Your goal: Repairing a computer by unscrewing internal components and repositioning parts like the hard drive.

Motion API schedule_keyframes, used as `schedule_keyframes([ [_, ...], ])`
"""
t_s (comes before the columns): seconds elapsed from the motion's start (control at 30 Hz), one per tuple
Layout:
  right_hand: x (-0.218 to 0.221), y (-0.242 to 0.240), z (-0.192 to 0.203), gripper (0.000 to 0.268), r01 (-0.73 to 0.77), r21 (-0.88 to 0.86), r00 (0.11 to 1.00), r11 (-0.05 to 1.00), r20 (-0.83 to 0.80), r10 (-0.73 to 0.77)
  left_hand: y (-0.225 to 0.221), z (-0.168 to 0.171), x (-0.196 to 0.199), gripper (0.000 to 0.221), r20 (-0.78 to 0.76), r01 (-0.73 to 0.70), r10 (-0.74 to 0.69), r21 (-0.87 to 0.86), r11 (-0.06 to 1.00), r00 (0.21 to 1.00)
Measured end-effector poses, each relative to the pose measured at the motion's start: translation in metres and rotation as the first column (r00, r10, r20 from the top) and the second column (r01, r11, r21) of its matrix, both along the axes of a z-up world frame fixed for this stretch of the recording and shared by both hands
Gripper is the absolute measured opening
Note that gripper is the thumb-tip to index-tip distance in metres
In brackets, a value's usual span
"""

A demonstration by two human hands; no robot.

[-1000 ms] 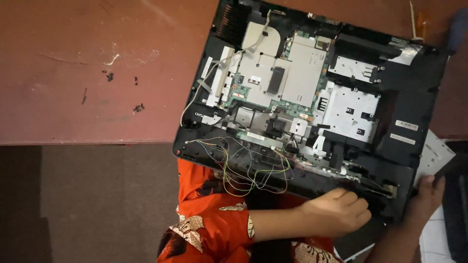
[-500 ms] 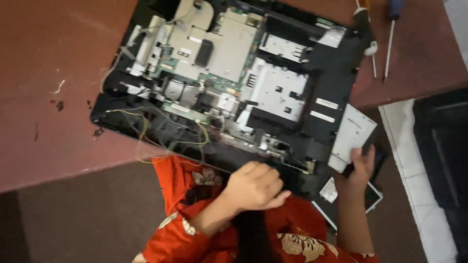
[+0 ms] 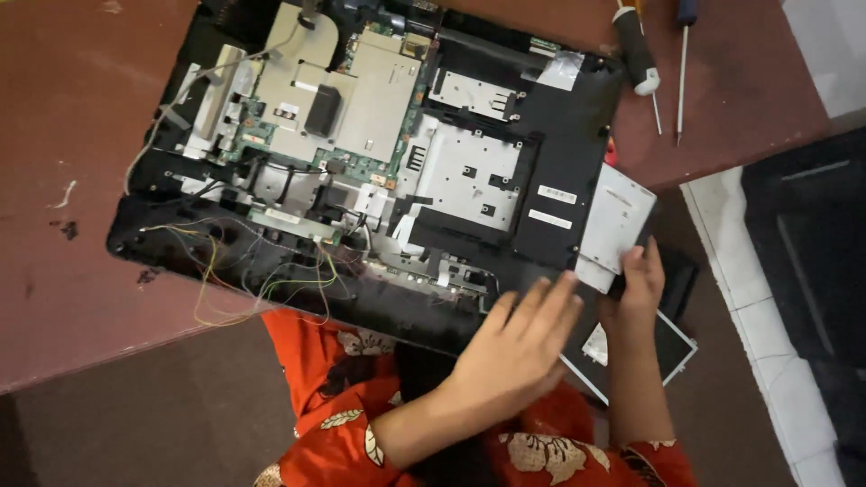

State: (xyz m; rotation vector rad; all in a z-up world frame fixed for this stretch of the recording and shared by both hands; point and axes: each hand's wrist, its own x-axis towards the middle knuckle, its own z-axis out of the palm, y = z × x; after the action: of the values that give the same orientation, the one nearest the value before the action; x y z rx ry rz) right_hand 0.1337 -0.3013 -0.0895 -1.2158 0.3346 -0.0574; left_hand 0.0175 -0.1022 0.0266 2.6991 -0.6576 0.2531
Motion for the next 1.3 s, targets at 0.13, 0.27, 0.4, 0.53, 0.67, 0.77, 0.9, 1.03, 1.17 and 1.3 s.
schedule_keyframes([
  [0.13, 0.004, 0.037, 0.054, 0.065, -0.244, -0.211, 0.956, 0.947, 0.111, 0.271, -0.007, -0.018, -0.004, 0.057, 0.048, -0.039, 0.033, 0.143, 0.989, 0.998],
  [0.27, 0.006, 0.038, 0.041, 0.082, -0.123, -0.205, 0.992, 0.971, -0.009, 0.124, -0.007, -0.016, -0.001, 0.045, 0.113, -0.062, 0.054, 0.073, 0.995, 0.992],
  [0.4, 0.018, 0.035, 0.053, 0.095, -0.195, -0.500, 0.958, 0.844, 0.089, 0.274, -0.004, -0.010, 0.003, 0.044, 0.096, -0.051, 0.051, 0.001, 0.999, 0.994],
  [0.53, 0.032, 0.032, 0.041, 0.072, -0.216, -0.488, 0.938, 0.846, 0.139, 0.319, -0.003, -0.009, 0.003, 0.042, 0.079, -0.031, 0.030, 0.014, 0.999, 0.996],
  [0.67, 0.037, 0.040, 0.052, 0.067, -0.216, -0.533, 0.929, 0.818, 0.146, 0.340, -0.002, -0.013, 0.003, 0.043, 0.087, -0.025, 0.021, 0.043, 0.999, 0.996],
  [0.77, 0.033, 0.048, 0.053, 0.070, -0.249, -0.329, 0.939, 0.911, 0.150, 0.310, -0.005, -0.024, 0.001, 0.050, 0.024, 0.013, -0.014, 0.056, 0.998, 1.000],
  [0.9, 0.035, 0.045, 0.049, 0.069, -0.227, -0.455, 0.935, 0.861, 0.144, 0.323, -0.005, -0.020, 0.005, 0.043, 0.051, 0.002, -0.002, -0.004, 1.000, 0.999],
  [1.03, 0.034, 0.043, 0.051, 0.069, -0.212, -0.473, 0.955, 0.855, 0.087, 0.285, -0.004, -0.013, 0.007, 0.037, 0.076, -0.018, 0.026, -0.103, 0.995, 0.997],
  [1.17, 0.031, 0.058, 0.059, 0.068, -0.195, -0.271, 0.969, 0.943, 0.093, 0.227, -0.005, -0.013, 0.009, 0.034, 0.119, -0.023, 0.042, -0.155, 0.988, 0.992],
  [1.3, 0.031, 0.058, 0.061, 0.074, -0.228, -0.226, 0.968, 0.947, 0.057, 0.246, -0.004, -0.025, 0.003, 0.062, 0.000, 0.055, -0.055, -0.128, 0.990, 0.998],
])
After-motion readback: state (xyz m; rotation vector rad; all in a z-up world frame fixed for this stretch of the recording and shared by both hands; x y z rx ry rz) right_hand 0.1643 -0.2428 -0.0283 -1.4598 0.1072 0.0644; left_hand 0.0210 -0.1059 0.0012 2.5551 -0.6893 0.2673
